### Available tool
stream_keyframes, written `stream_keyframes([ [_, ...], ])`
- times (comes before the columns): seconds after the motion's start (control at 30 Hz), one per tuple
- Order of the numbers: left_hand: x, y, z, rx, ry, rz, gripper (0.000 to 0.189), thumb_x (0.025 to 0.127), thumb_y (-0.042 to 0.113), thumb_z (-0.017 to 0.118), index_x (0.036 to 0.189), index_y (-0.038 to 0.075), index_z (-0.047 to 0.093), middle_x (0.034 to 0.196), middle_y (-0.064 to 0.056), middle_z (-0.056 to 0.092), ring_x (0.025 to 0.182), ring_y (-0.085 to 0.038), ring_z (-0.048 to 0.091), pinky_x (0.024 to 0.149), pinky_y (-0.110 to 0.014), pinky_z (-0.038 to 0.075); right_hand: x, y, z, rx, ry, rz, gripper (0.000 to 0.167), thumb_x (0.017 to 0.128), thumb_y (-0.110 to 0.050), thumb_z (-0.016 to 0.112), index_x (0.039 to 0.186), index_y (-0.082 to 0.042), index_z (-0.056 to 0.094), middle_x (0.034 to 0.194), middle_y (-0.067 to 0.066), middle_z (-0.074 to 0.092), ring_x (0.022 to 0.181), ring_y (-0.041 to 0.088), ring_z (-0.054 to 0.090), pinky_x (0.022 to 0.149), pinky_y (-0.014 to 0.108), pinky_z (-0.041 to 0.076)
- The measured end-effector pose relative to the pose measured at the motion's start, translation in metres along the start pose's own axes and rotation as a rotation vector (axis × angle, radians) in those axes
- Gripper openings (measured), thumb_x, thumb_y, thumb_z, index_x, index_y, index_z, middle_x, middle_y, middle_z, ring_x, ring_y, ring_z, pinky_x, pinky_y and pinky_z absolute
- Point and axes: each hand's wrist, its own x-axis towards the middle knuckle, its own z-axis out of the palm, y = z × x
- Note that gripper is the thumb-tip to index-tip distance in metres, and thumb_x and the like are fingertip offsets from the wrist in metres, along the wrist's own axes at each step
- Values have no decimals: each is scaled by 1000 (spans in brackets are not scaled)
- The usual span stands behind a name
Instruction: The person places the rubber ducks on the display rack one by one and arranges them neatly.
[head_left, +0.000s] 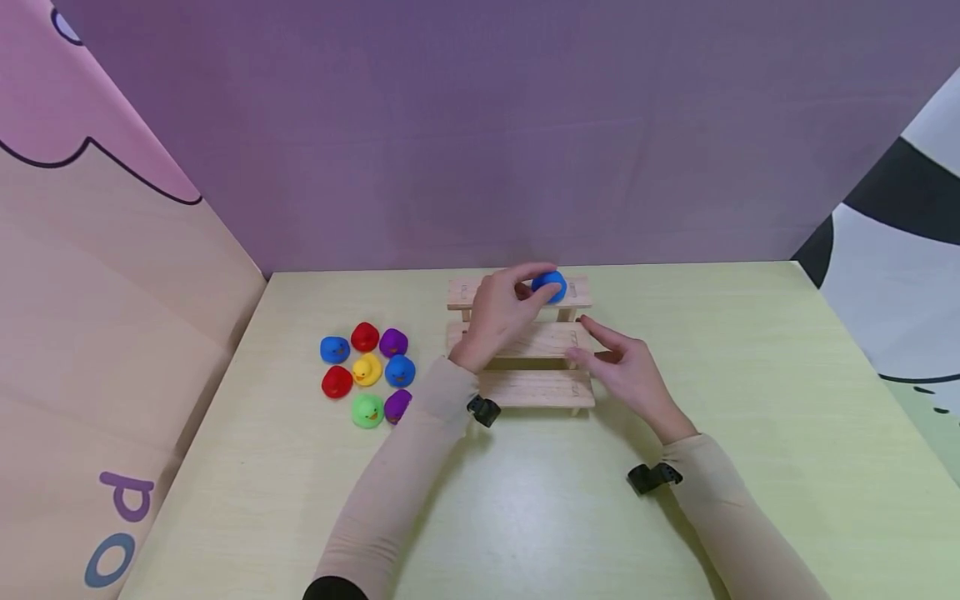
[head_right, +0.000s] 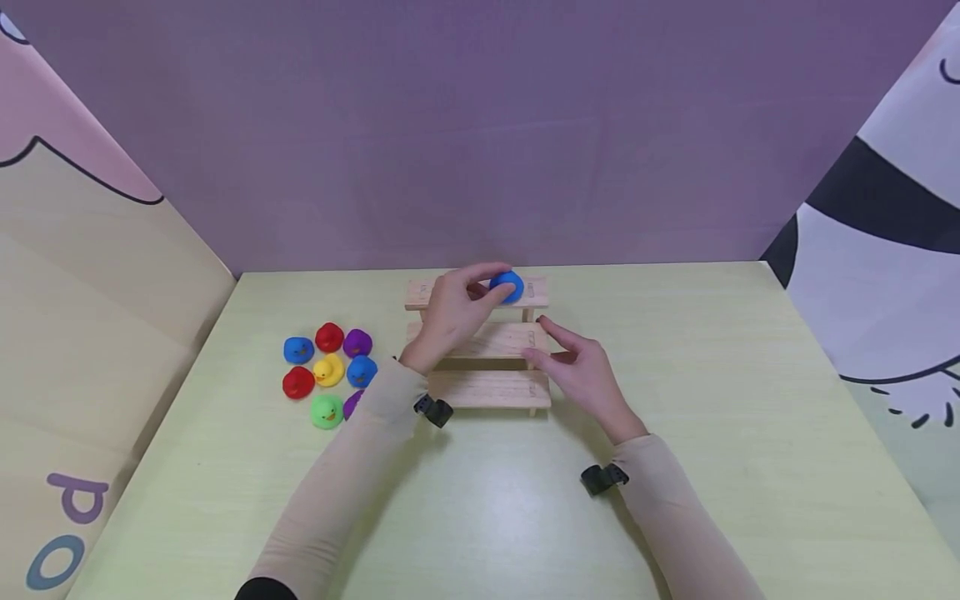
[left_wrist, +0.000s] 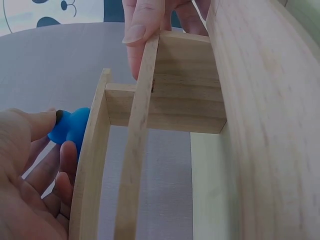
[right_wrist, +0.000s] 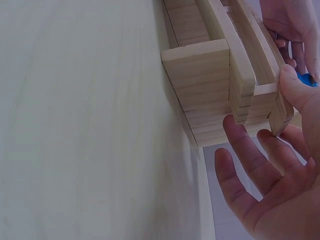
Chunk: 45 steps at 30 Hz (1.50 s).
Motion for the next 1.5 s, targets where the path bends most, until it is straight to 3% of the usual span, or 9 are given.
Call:
stream_keyframes([
  [0.2,0,-1,0,-10,-7,-2,37,102,34,74,138,25,73,131,-1,75,88,-13,69,69,-24,51,1,1,1,1,2,-1,72,102,-42,72,163,-14,45,166,5,47,118,28,75,85,14,56],
  [0.43,-1,-2,0,-27,6,-17,47,101,36,76,146,25,66,135,1,72,86,-9,67,68,-26,52,2,1,1,6,12,-14,69,103,-39,73,162,-13,46,166,7,47,112,15,76,86,13,56],
  [0.73,-10,-2,-4,-92,8,5,40,101,31,75,140,21,70,123,-3,75,92,-14,71,69,-25,55,0,-1,1,13,17,-9,68,102,-37,74,161,-14,48,165,8,49,107,6,76,85,14,56],
  [0.83,-14,-2,-6,-93,4,18,37,102,29,74,138,19,72,117,-6,76,92,-17,72,71,-25,55,-1,-2,0,16,15,-10,68,102,-36,74,161,-13,48,165,8,48,108,10,77,85,14,56],
  [1.03,-16,-2,-8,-75,9,36,36,102,25,74,137,17,72,105,-7,77,89,-17,72,74,-25,54,-1,-1,-2,0,11,-8,69,103,-38,73,162,-14,47,166,8,47,117,32,76,85,13,56],
  [1.3,-13,0,-6,-4,-8,5,40,101,28,76,139,20,71,119,-2,75,90,-13,72,72,-24,52,0,1,-1,-4,16,-9,70,103,-38,73,162,-12,46,166,9,47,115,29,76,85,13,56],
  [1.5,-10,0,-5,28,-14,1,41,100,27,76,140,20,69,128,0,75,90,-12,72,73,-24,53,1,0,0,13,4,-14,68,103,-38,72,162,-14,46,166,8,46,117,36,75,84,14,57],
])
